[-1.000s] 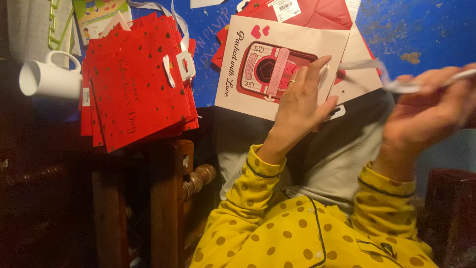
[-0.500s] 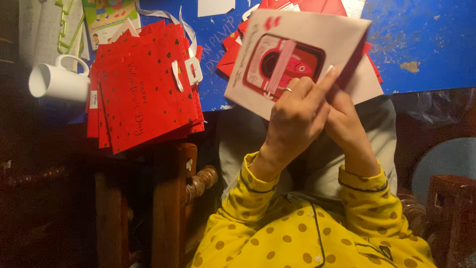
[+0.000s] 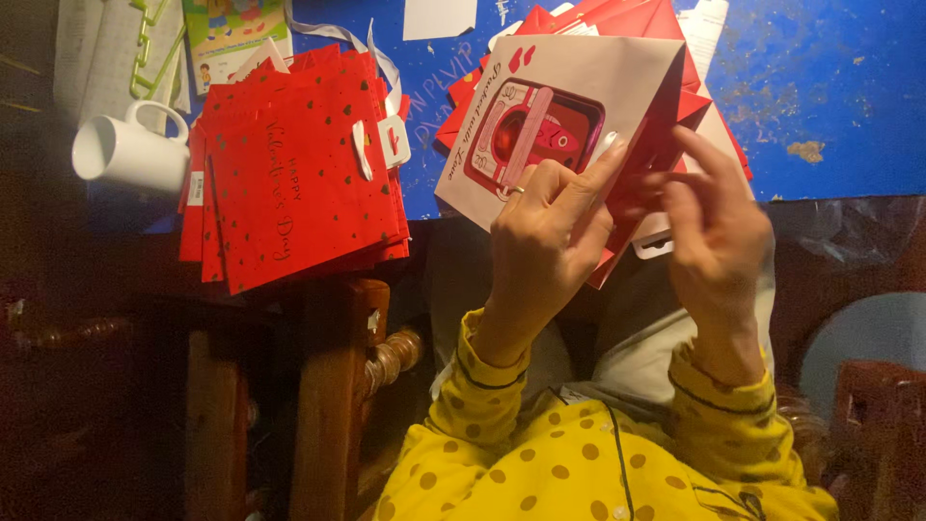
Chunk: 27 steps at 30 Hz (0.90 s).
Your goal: The person threads white ribbons through the handles of red Valentine's Day gift bags and ties them into bows. They handle multiple bags one at a time, pulling the ribbon through the handle and knotting it before moving to the next bag.
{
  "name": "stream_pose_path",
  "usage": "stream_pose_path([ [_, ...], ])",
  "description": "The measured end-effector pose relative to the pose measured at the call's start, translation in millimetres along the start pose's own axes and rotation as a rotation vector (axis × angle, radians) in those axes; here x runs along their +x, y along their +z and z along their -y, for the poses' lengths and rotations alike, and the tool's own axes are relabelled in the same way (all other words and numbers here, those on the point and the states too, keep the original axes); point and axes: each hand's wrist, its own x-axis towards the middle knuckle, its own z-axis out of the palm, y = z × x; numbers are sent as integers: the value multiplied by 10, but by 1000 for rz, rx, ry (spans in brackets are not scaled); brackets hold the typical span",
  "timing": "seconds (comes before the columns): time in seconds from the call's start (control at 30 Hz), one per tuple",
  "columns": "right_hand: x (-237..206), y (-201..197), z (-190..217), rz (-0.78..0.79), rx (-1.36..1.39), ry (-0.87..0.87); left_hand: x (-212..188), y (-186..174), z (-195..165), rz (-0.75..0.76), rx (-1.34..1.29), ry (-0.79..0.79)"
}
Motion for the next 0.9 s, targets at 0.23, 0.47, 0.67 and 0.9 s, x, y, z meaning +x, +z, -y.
stream_pose_path([
  [0.23,-63,-38,-66,65,679,108,-125,205,-131,-68,-41,18],
  [0.47,-160,-99,-390,3,569,164,-247,404,-163,-30,-236,83],
  [0.67,-196,-212,-425,-152,475,-188,-358,424,-41,-195,-453,-11],
  [0.9,-72,-63,-97,-114,-389,-529,-423,348,192,-576,-624,-230],
])
